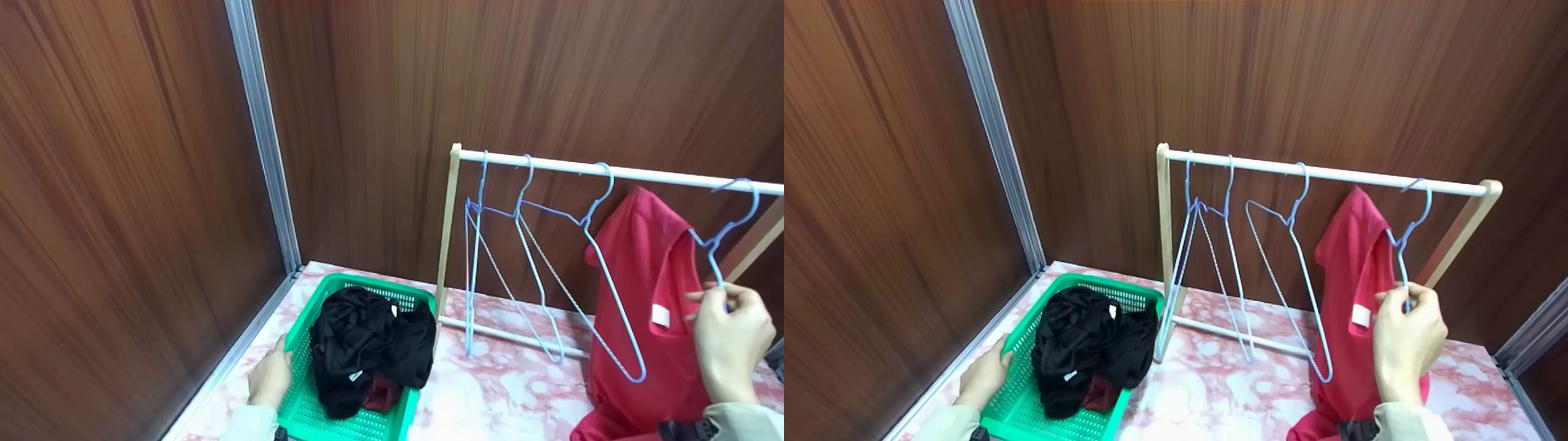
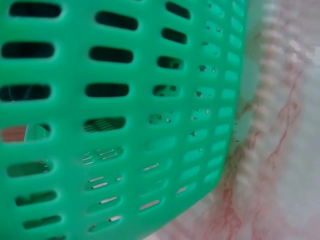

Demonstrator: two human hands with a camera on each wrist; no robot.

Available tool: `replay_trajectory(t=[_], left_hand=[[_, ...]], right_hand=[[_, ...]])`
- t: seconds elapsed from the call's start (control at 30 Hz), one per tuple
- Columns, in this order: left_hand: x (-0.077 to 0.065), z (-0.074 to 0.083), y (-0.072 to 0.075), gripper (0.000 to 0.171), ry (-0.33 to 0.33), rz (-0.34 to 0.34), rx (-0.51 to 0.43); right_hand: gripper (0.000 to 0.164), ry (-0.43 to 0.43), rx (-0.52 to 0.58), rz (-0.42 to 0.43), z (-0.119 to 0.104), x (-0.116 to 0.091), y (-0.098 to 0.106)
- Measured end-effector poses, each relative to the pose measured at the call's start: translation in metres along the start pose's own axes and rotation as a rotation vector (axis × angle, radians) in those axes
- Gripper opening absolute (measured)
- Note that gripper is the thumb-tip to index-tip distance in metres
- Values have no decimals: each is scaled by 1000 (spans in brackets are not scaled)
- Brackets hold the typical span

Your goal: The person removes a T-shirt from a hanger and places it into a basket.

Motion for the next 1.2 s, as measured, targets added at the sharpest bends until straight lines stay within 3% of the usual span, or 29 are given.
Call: replay_trajectory(t=[0.3, 0.4, 0.57, 0.9, 1.07, 1.2], left_hand=[[2, -2, -1, 47, -6, -5, 6], [2, -2, -1, 46, -11, -1, 9], [2, -1, 0, 46, -11, 9, 8], [2, -4, 0, 46, 14, -19, -17], [1, -11, 1, 47, 50, -25, -17], [1, -14, 3, 46, 76, -12, -28]], right_hand=[[16, 49, -5, 47, 19, -10, -9], [16, 50, 48, 25, 24, -15, -13], [34, 69, 63, 1, 32, -26, -19], [31, 117, 46, -12, 56, -48, -29], [27, 160, 110, -42, 67, -61, -41], [26, 143, 125, -88, 75, -69, -48]])
Point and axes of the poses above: each hand's wrist, its own x-axis towards the middle knuckle, its own y-axis out of the back of the hand, z = x × y, the point moved 1 cm from there along x, towards the middle knuckle, and after that the axes turned 3 degrees about z, right-handed, at the moved point
